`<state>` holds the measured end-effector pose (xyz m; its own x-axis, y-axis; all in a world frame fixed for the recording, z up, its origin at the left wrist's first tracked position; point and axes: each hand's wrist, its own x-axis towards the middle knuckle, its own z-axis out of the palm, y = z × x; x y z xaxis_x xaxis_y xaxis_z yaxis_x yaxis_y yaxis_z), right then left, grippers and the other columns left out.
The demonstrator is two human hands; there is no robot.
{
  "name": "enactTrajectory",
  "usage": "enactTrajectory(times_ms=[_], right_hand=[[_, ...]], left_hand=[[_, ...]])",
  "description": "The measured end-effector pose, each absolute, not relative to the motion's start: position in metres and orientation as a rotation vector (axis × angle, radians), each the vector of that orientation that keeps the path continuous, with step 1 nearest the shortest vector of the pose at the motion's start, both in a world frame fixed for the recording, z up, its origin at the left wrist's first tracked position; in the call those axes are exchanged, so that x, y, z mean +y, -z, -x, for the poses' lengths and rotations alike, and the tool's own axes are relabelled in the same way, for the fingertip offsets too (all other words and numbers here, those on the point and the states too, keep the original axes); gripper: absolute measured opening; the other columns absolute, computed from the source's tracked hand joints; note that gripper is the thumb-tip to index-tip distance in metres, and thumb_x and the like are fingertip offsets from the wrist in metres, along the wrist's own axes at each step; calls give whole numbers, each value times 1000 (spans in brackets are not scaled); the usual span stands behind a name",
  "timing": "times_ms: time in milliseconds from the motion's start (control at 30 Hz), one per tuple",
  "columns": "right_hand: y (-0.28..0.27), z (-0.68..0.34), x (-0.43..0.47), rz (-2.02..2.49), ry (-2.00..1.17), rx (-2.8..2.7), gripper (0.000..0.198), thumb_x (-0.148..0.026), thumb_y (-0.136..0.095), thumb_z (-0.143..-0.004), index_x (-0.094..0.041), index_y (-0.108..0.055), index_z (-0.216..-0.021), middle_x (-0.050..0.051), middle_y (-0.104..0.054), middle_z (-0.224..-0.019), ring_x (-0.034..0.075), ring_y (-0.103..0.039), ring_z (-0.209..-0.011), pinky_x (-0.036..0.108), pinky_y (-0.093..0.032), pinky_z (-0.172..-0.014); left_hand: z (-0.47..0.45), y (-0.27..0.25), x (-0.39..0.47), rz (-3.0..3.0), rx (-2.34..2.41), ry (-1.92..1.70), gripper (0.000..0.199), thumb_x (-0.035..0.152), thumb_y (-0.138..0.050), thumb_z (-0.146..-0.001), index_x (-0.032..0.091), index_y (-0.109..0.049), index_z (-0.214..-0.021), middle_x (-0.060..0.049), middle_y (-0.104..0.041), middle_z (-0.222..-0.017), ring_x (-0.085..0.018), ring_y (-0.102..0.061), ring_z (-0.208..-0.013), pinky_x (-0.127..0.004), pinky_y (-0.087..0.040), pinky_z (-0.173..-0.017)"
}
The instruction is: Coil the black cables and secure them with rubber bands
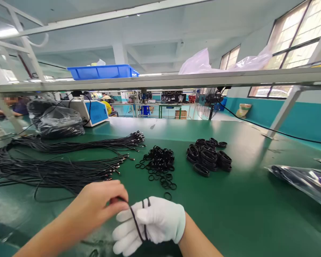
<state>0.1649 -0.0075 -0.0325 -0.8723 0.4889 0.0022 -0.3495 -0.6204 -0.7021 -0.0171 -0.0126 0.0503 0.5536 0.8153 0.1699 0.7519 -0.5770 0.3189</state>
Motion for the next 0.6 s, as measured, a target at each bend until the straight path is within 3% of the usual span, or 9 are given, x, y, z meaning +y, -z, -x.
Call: enactTrajectory(times_ms=[133, 233, 333, 400, 467, 600], right_hand=[[37, -161, -15, 229, -2527, -1036, 48, -27, -72, -68, -9, -60, -111, 15, -69, -95, 25, -66, -84, 44, -43, -82], [38, -160, -14, 192, -2441, -990, 48, -27, -73, -66, -10, -61, -110, 14, -68, -97, 26, -65, -86, 46, -42, -82], [32, -161, -10, 107, -2294, -911, 45, -30, -75, -65, -14, -62, -105, 11, -67, -93, 24, -63, -81, 41, -43, -74], [24, -163, -6, 74, -2240, -822, 35, -29, -77, -64, -15, -62, -93, 5, -63, -80, 17, -58, -70, 32, -40, -66], [17, -165, -2, 43, -2210, -721, 29, -27, -77, -64, -15, -58, -82, -1, -52, -68, 11, -49, -62, 26, -33, -61], [13, -167, 5, 35, -2128, -638, 29, -25, -77, -65, -14, -52, -75, -4, -39, -65, 9, -40, -60, 23, -28, -58]], left_hand=[[10, -44, 17, -2130, 1154, -427, 8, 25, -62, -73, 19, -66, -69, 4, -63, -66, -11, -55, -63, -18, -37, -55], [8, -10, 20, -2062, 1103, -455, 23, 27, -48, -81, 16, -67, -73, 2, -64, -67, -13, -55, -64, -19, -39, -56], [17, 21, 14, -2213, 1225, -467, 29, 25, -38, -86, 18, -66, -76, -1, -68, -76, -15, -59, -71, -22, -43, -63], [26, 35, 7, -2411, 1380, -433, 29, 22, -37, -86, 21, -65, -80, -2, -69, -81, -18, -61, -76, -25, -43, -67], [31, 45, -3, -2593, 1508, -363, 30, 21, -35, -88, 23, -64, -82, -2, -69, -81, -20, -62, -74, -27, -43, -66], [20, 53, -30, -2909, 1484, -234, 24, 13, -40, -86, 25, -61, -85, 1, -68, -73, -19, -62, -62, -27, -39, -56]])
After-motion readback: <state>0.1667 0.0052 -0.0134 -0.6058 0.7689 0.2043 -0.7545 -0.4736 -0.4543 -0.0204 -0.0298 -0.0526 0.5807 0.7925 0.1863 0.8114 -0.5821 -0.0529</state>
